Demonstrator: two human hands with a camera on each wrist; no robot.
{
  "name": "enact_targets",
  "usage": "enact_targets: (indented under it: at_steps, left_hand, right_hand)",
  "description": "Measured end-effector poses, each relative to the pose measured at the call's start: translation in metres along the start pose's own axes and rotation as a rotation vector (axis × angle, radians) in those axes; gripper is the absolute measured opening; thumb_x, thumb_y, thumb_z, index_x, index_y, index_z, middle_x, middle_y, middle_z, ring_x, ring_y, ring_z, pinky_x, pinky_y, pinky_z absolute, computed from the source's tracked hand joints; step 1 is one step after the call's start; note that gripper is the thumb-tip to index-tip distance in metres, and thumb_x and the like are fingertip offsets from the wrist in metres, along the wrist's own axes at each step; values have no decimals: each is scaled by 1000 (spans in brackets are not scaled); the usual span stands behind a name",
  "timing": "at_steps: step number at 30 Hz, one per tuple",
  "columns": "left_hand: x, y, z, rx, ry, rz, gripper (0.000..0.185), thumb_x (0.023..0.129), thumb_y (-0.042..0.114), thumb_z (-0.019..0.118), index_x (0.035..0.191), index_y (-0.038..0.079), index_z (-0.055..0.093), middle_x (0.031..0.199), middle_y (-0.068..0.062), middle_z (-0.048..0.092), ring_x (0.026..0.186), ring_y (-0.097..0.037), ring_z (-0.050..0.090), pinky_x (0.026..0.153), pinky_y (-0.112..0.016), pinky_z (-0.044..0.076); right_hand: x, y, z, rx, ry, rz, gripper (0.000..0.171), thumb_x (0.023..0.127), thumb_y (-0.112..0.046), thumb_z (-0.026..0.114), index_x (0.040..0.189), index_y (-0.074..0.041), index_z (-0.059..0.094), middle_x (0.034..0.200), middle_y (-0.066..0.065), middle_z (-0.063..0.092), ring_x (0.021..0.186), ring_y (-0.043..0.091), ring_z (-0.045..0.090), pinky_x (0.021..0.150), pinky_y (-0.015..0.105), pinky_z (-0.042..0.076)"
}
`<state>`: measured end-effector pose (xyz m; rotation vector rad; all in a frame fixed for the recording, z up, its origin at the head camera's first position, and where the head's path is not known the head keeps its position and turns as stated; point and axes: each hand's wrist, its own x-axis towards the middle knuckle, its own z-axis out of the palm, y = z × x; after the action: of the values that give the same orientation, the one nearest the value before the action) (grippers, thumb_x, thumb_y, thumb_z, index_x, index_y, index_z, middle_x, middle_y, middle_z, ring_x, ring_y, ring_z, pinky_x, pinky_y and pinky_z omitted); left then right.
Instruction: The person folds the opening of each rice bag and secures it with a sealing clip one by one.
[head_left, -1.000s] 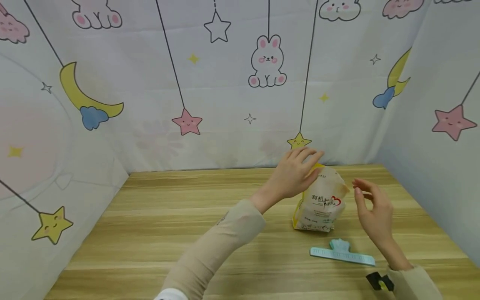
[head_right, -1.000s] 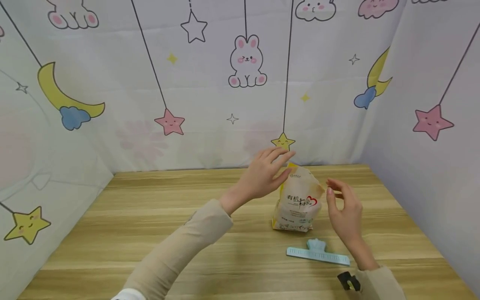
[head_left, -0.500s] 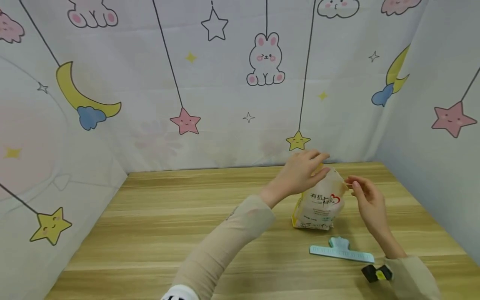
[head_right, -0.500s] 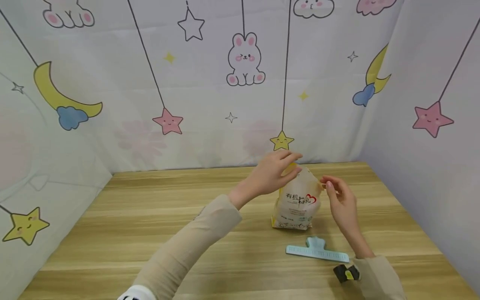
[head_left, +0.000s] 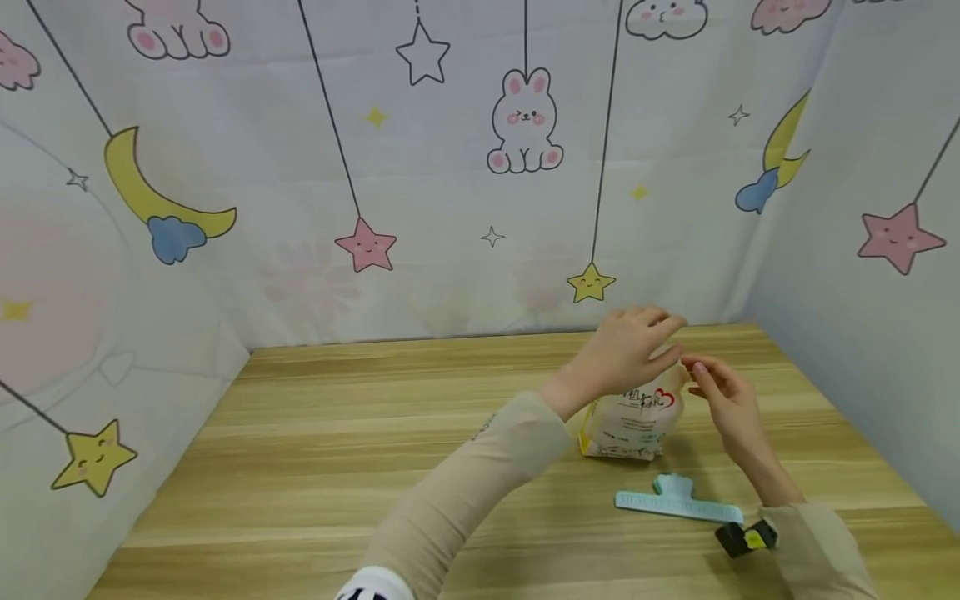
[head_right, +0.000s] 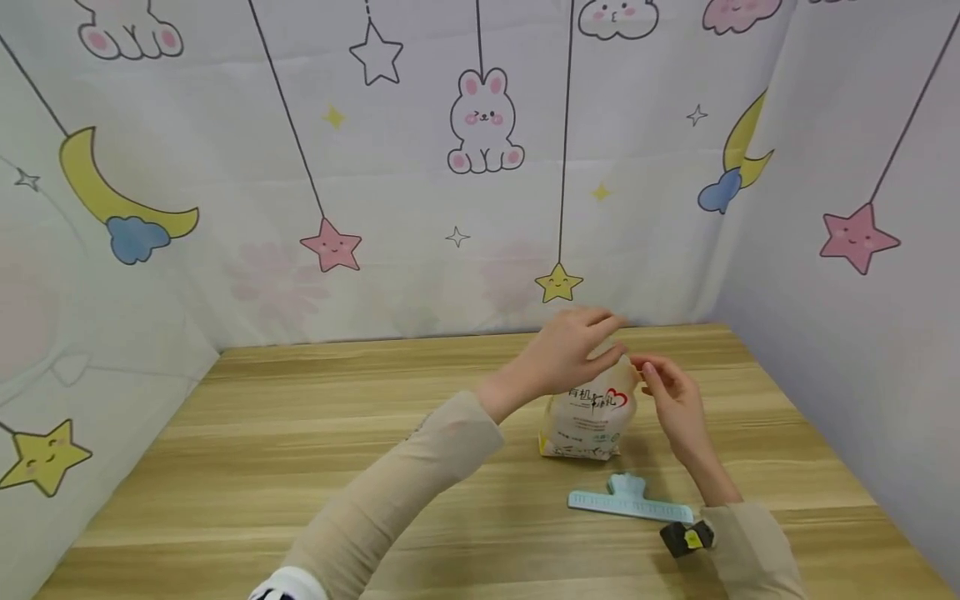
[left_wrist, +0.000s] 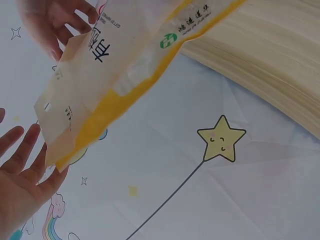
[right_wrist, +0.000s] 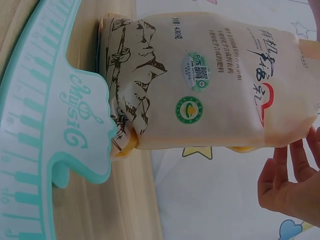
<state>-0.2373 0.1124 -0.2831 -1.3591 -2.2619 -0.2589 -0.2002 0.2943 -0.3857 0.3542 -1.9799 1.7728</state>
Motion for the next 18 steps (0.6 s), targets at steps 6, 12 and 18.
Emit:
enact_targets:
  at_steps: [6,12,18]
  left_hand:
    - [3,3,6,39,-45,-9,36,94,33,41,125,18,51,116,3,57,102,-11,55,85,-25,44]
    - [2,5,10,97,-84,-35,36,94,35,39,126,21,48,117,6,56,105,-11,54,89,-28,42]
    - [1,9,15,187,-107,-7,32,94,37,39,120,23,51,109,9,57,101,-9,54,85,-27,39]
  right_hand:
    - [1,3,3,25,10,8,23,92,-9,45,96,-23,62,94,-18,61,85,-4,55,69,11,45]
    - [1,4,4,13,6,14,24,92,-7,45,95,-24,62,93,-19,61,84,-4,56,69,10,44]
    - [-1,6,3,41,13,28,24,92,-8,45,95,-23,63,91,-18,61,83,-3,56,70,11,44]
